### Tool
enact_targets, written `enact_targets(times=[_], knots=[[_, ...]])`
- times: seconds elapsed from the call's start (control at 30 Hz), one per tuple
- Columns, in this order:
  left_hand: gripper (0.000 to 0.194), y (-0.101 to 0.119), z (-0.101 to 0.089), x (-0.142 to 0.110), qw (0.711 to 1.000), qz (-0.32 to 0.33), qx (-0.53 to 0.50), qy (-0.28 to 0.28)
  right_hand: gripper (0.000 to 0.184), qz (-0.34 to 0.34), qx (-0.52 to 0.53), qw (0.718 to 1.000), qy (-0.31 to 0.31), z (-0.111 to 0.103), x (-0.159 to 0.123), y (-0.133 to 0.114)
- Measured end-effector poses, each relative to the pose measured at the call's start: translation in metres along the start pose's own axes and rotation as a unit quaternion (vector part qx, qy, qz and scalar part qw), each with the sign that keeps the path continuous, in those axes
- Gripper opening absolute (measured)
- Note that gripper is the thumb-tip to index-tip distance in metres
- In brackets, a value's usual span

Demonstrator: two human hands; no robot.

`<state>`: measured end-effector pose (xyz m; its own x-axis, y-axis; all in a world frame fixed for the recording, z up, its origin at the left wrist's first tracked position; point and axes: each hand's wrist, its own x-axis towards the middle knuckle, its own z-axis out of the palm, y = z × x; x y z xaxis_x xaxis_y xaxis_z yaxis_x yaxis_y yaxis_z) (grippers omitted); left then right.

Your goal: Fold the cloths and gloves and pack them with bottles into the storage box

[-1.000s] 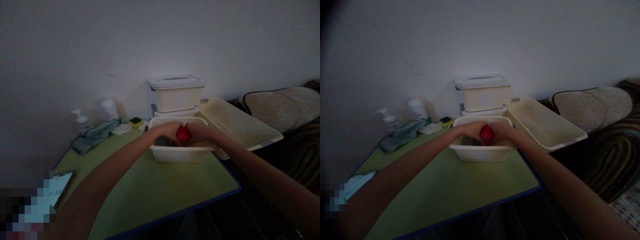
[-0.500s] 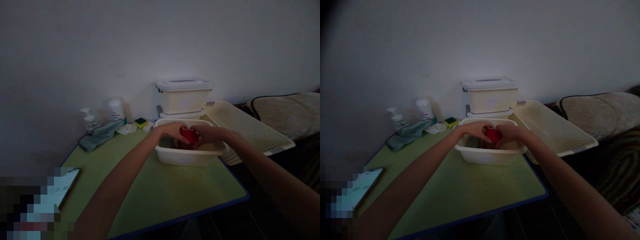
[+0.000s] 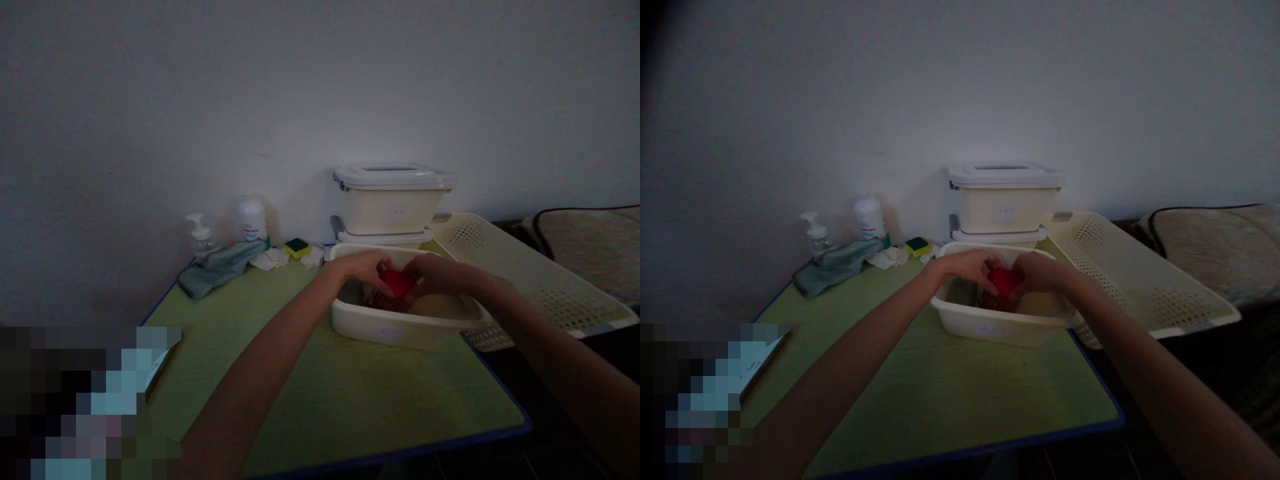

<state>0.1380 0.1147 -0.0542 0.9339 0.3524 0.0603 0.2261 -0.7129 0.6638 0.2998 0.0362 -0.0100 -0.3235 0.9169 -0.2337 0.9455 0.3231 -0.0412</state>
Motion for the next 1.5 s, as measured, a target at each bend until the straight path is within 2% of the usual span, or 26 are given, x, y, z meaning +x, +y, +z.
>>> enact_targets(times=[0.17,0.4,0.57,0.8,1.0,1.1,1.23,1.37,1.5], knots=[[0.026,-0.001,0.002,0.004,1.000,-0.007,0.022,-0.003,0.018,0.016,-0.035,0.999,-0.003,-0.002,0.003,-0.005],[0.030,-0.001,0.001,0.004,0.999,-0.026,0.033,-0.030,0.014,0.015,-0.068,0.997,-0.026,-0.006,0.004,-0.012],[0.034,-0.001,0.002,0.004,0.998,-0.019,0.053,-0.022,0.010,0.007,-0.100,0.995,-0.018,-0.005,0.002,-0.017],[0.033,0.003,0.001,0.002,0.990,-0.030,0.131,-0.030,0.014,-0.006,-0.063,0.998,0.000,0.006,-0.006,-0.006],[0.032,0.008,-0.001,0.000,0.989,-0.013,0.145,-0.034,0.029,-0.049,0.007,0.996,0.071,0.013,-0.020,-0.005],[0.036,0.020,-0.003,-0.010,0.984,-0.016,0.173,-0.029,0.039,-0.042,-0.010,0.994,0.101,0.016,-0.027,-0.006],[0.055,0.037,-0.008,-0.036,0.961,-0.065,0.268,0.028,0.047,-0.016,-0.047,0.988,0.147,0.017,-0.037,0.004],[0.046,0.042,-0.013,-0.065,0.938,-0.096,0.324,0.072,0.049,0.009,-0.052,0.982,0.182,0.017,-0.050,0.022],[0.034,0.037,-0.013,-0.081,0.931,-0.106,0.336,0.101,0.048,0.025,-0.040,0.979,0.200,0.022,-0.061,0.034]])
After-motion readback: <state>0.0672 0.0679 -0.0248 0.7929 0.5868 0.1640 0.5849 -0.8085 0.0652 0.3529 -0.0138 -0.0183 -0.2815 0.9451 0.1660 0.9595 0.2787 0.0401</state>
